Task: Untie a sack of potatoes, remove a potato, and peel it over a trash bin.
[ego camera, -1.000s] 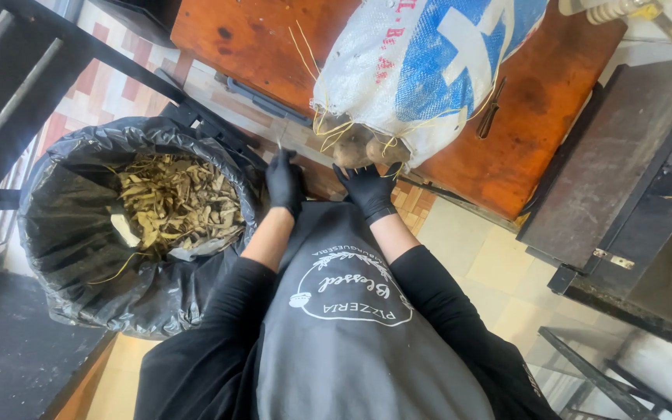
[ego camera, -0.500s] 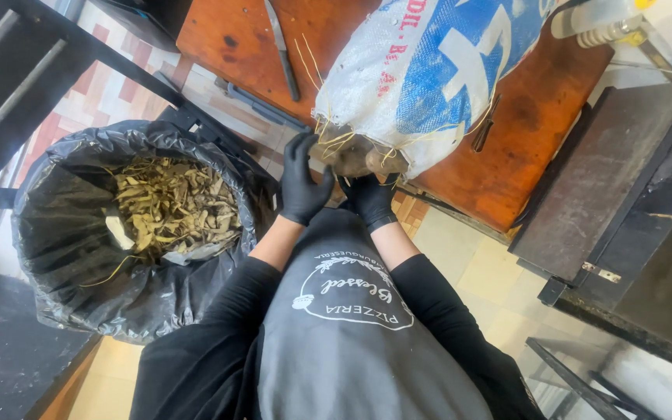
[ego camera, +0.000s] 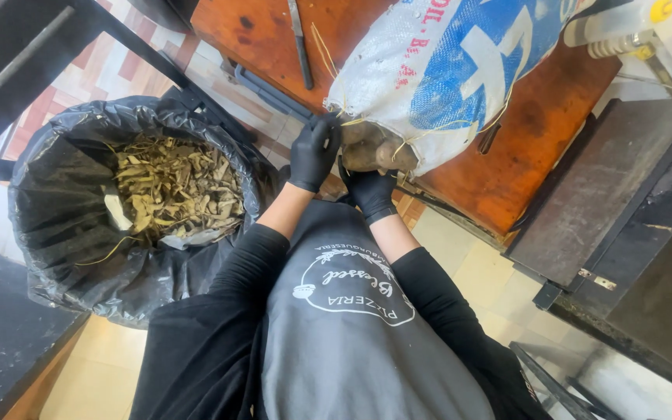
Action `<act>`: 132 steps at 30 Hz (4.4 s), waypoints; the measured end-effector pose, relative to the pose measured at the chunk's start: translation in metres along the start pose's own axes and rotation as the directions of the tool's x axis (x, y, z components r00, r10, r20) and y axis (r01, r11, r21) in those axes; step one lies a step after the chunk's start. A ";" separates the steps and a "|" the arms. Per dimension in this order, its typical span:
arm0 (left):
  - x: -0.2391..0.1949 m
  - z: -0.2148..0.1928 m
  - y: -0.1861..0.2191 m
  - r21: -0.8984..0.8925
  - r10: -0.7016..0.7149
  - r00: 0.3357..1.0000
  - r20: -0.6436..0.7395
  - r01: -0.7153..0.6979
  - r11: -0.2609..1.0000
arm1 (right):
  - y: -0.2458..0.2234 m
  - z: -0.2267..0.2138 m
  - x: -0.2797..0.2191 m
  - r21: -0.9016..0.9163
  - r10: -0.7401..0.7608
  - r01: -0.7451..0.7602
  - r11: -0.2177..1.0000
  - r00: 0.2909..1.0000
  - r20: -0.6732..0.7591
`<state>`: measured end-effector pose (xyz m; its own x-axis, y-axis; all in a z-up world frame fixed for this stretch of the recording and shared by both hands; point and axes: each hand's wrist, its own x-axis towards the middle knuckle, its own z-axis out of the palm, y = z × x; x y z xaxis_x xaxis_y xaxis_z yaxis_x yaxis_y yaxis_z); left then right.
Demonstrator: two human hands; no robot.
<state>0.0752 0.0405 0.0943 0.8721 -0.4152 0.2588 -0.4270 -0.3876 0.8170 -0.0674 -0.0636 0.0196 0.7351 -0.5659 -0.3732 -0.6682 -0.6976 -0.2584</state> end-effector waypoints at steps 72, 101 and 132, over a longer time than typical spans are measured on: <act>-0.047 0.032 -0.038 -0.597 -0.830 0.400 0.388 0.795 0.104 | -0.004 0.004 -0.049 0.565 0.066 -0.329 -0.757 0.821 0.567; -0.073 0.062 -0.035 -0.361 -0.649 0.426 0.631 0.901 0.240 | 0.063 0.008 -0.046 0.604 0.117 -0.343 -0.719 0.798 0.592; -0.030 0.052 -0.039 -0.218 -0.562 0.470 0.681 0.862 0.458 | 0.016 -0.010 0.025 0.848 0.246 -0.170 -0.502 0.912 0.328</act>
<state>0.0531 0.0251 0.0275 0.4875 -0.5379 -0.6878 0.6082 -0.3560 0.7095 -0.0591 -0.0933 0.0148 0.4687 -0.5434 -0.6964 0.1140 0.8190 -0.5624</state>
